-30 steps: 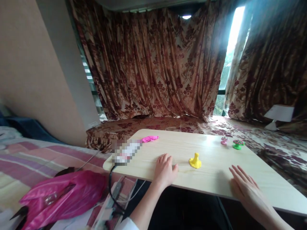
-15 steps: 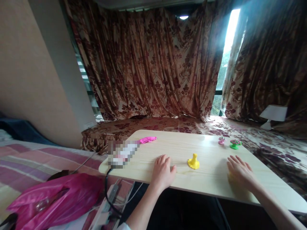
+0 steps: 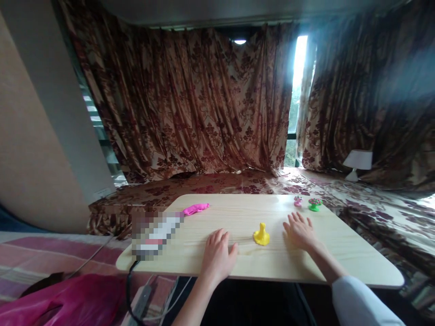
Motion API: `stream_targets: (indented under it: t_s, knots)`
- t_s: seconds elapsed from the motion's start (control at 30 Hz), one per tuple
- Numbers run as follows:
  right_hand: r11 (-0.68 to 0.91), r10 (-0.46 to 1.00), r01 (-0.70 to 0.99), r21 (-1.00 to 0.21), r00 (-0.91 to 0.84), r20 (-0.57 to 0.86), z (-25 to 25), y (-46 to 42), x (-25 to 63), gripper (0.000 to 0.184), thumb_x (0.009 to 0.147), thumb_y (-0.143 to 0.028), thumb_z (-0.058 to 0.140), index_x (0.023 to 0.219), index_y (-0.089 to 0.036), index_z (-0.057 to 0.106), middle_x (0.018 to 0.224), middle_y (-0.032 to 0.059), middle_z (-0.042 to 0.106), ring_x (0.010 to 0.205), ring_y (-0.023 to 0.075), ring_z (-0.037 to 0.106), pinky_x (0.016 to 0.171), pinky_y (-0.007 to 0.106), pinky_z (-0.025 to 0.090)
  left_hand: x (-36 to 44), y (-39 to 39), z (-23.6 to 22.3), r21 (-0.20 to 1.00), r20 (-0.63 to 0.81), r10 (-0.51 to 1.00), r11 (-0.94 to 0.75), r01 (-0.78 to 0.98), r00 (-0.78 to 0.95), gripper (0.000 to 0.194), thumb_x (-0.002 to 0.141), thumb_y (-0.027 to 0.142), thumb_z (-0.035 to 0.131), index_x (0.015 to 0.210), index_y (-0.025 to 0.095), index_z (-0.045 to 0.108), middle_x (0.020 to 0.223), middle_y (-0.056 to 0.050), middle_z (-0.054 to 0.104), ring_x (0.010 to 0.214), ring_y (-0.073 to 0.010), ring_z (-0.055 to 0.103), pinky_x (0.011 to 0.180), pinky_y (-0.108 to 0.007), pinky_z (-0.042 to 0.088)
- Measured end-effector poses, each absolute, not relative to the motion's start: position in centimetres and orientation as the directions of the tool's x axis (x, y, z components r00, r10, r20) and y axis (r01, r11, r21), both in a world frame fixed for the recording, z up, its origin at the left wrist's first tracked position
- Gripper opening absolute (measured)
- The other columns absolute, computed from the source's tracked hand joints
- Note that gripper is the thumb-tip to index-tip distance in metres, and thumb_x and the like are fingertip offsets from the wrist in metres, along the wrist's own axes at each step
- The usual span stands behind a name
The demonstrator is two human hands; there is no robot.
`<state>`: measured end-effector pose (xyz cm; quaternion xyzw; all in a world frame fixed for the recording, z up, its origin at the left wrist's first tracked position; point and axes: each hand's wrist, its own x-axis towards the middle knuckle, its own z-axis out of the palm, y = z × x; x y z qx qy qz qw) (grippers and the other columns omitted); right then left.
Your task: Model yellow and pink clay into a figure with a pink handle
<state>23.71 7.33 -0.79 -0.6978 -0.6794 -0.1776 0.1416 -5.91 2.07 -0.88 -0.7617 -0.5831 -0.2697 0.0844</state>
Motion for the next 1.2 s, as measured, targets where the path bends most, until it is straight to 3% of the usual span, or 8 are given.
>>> stream_targets:
  t_s: [0.17, 0.4, 0.53, 0.7, 0.83, 0.97, 1.07, 1.2]
  knots:
    - [-0.129, 0.913, 0.992, 0.01, 0.115, 0.392, -1.9, 2.9, 29.1, 0.035, 0.091, -0.029, 0.053, 0.124, -0.017, 0.051, 0.135, 0.0091, 0.049, 0.122, 0.0259, 0.047, 0.101, 0.052, 0.036, -5.9, 2.3, -1.2, 0.21, 0.504, 0.848, -0.304, 0.929, 0.164, 0.034, 0.088, 0.034, 0.053, 0.115, 0.014, 0.058, 0.125, -0.012, 0.057, 0.119, -0.0255, 0.049, 0.102, -0.044, 0.034]
    - [0.101, 0.921, 0.994, 0.042, -0.109, 0.373, -3.4, -3.0, 24.6, 0.041, 0.095, -0.024, 0.033, 0.134, -0.019, 0.045, 0.15, 0.0048, 0.033, 0.139, 0.0195, 0.023, 0.112, 0.039, 0.022, -5.6, 2.5, -1.7, 0.227, 0.514, 0.843, -0.311, 0.923, 0.158, 0.033, 0.088, 0.033, 0.054, 0.116, 0.015, 0.057, 0.126, -0.01, 0.056, 0.12, -0.026, 0.049, 0.1, -0.049, 0.034]
    - [0.126, 0.908, 0.992, 0.017, -0.122, 0.4, -1.7, 2.6, 22.2, 0.035, 0.092, -0.032, 0.05, 0.125, -0.019, 0.051, 0.137, 0.0081, 0.048, 0.126, 0.0251, 0.043, 0.104, 0.05, 0.033, -5.5, 2.6, -1.5, 0.249, 0.519, 0.84, -0.324, 0.913, 0.156, 0.035, 0.086, 0.032, 0.052, 0.114, 0.013, 0.061, 0.123, -0.014, 0.059, 0.118, -0.0275, 0.051, 0.102, -0.045, 0.034]
    - [-0.002, 0.917, 0.998, -0.069, 0.03, 0.397, -0.4, 7.0, 25.5, 0.033, 0.09, -0.03, 0.055, 0.12, -0.017, 0.053, 0.126, 0.0081, 0.054, 0.111, 0.0236, 0.055, 0.092, 0.048, 0.045, -5.7, 2.8, -1.6, 0.332, 0.527, 0.841, -0.339, 0.88, 0.125, 0.039, 0.083, 0.034, 0.051, 0.115, 0.014, 0.062, 0.124, -0.015, 0.059, 0.119, -0.0293, 0.05, 0.103, -0.042, 0.035]
    - [-0.042, 0.91, 0.984, -0.171, 0.108, 0.4, -1.5, 2.8, 29.3, 0.035, 0.09, -0.031, 0.053, 0.123, -0.018, 0.053, 0.135, 0.0096, 0.05, 0.125, 0.0276, 0.044, 0.103, 0.055, 0.032, -5.9, 3.2, -1.6, 0.445, 0.548, 0.834, -0.36, 0.82, 0.069, 0.04, 0.082, 0.033, 0.052, 0.115, 0.012, 0.062, 0.125, -0.016, 0.058, 0.119, -0.03, 0.05, 0.104, -0.044, 0.034]
    - [0.135, 0.902, 0.948, -0.287, 0.002, 0.432, -2.6, -3.0, 29.6, 0.041, 0.088, -0.029, 0.045, 0.128, -0.022, 0.053, 0.133, 0.0062, 0.056, 0.136, 0.0268, 0.032, 0.111, 0.052, 0.021, -5.3, 2.5, -0.5, 0.583, 0.57, 0.822, -0.395, 0.71, -0.011, 0.035, 0.086, 0.031, 0.047, 0.109, 0.01, 0.061, 0.121, -0.017, 0.058, 0.117, -0.028, 0.052, 0.104, -0.043, 0.037]
    - [0.223, 0.896, 0.881, -0.417, -0.017, 0.444, -2.2, -4.9, 27.4, 0.042, 0.088, -0.031, 0.044, 0.127, -0.02, 0.053, 0.127, 0.0112, 0.06, 0.12, 0.0279, 0.053, 0.101, 0.049, 0.039, -4.0, 0.0, 1.3, 0.67, 0.551, 0.835, -0.43, 0.605, -0.017, 0.032, 0.088, 0.032, 0.046, 0.11, 0.014, 0.061, 0.121, -0.014, 0.059, 0.118, -0.0253, 0.053, 0.103, -0.04, 0.039]
    - [0.356, 0.899, 0.697, -0.623, -0.074, 0.431, 0.4, -5.7, 21.8, 0.043, 0.093, -0.036, 0.041, 0.134, -0.021, 0.041, 0.106, 0.0079, 0.071, 0.095, 0.018, 0.068, 0.08, 0.028, 0.056, -2.2, -4.2, 3.9, 0.764, 0.47, 0.879, -0.45, 0.462, 0.077, 0.029, 0.09, 0.032, 0.048, 0.113, 0.022, 0.062, 0.122, -0.006, 0.063, 0.117, -0.0217, 0.056, 0.101, -0.034, 0.042]
